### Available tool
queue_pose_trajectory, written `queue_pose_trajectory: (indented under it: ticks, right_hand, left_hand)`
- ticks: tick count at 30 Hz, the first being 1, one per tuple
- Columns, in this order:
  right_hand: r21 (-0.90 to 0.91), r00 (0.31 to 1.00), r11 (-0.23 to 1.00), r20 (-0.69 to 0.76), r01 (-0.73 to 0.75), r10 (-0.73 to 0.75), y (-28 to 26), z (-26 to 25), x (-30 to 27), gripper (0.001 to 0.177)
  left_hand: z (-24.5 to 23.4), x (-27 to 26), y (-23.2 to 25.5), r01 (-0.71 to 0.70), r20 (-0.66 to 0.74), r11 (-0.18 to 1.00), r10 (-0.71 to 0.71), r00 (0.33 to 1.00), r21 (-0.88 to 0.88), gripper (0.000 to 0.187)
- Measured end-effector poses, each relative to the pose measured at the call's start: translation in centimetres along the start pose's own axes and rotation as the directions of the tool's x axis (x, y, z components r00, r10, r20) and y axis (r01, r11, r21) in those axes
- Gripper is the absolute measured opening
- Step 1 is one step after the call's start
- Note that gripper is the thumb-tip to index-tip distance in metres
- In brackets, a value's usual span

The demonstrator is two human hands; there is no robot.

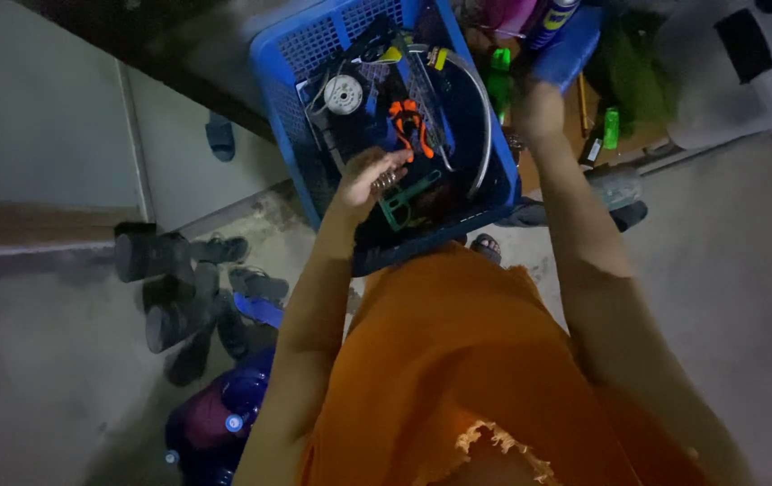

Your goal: Organizing various tools and hardware parts into a blue basket.

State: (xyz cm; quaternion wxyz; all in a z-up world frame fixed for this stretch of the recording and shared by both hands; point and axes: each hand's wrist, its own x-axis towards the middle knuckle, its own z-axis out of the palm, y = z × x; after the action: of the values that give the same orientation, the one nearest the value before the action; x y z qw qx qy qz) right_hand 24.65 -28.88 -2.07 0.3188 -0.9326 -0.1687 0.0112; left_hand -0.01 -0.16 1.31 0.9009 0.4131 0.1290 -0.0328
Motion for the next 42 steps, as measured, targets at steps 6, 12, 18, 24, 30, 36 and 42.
queue_pose_trajectory:
  ticks: [6, 12, 18, 24, 30, 36, 42]
  right_hand:
    - [-0.056, 0.973, 0.976, 0.084, -0.213, 0.217, -0.2, 2.6, -0.9, 0.039]
    - [0.112, 0.907, 0.923, 0.263, -0.368, 0.329, -7.4, -2.4, -1.8, 0.048]
    - [0.144, 0.991, 0.984, 0.095, -0.102, 0.089, 6.0, 6.4, 1.6, 0.042]
    - [0.776, 0.999, 0.630, 0.035, -0.033, 0.010, -1.1, -3.6, 0.8, 0.027]
    - [0.979, 0.973, 0.181, 0.128, -0.092, -0.194, -4.8, -9.2, 0.1, 0.005]
    - [0.984, 0.927, 0.116, -0.082, 0.133, -0.365, -13.5, -13.6, -1.1, 0.018]
    - [0.937, 0.908, 0.260, -0.112, 0.231, -0.403, -14.2, -12.7, -1.6, 0.029]
  left_hand:
    - [-3.6, 1.3, -3.5, 0.125, -0.124, 0.825, -0.066, 0.990, 0.552, 0.031]
    - [0.1, 0.5, -2.0, -0.021, 0.058, 0.945, 0.003, 0.998, 0.325, 0.032]
    - [-3.5, 1.7, -4.1, -0.139, 0.107, 0.942, 0.111, 0.988, 0.306, 0.025]
    - [-0.2, 0.8, -1.0, -0.159, 0.058, 0.929, 0.148, 0.987, 0.334, 0.018]
    - [1.4, -0.3, 1.1, -0.235, -0.154, 0.964, 0.253, 0.955, 0.125, 0.019]
    - [-2.4, 1.2, -0.3, -0.397, -0.425, 0.913, 0.323, 0.845, -0.095, 0.017]
    - [-0.9, 0.7, 0.1, -0.361, -0.397, 0.932, 0.334, 0.855, 0.007, 0.014]
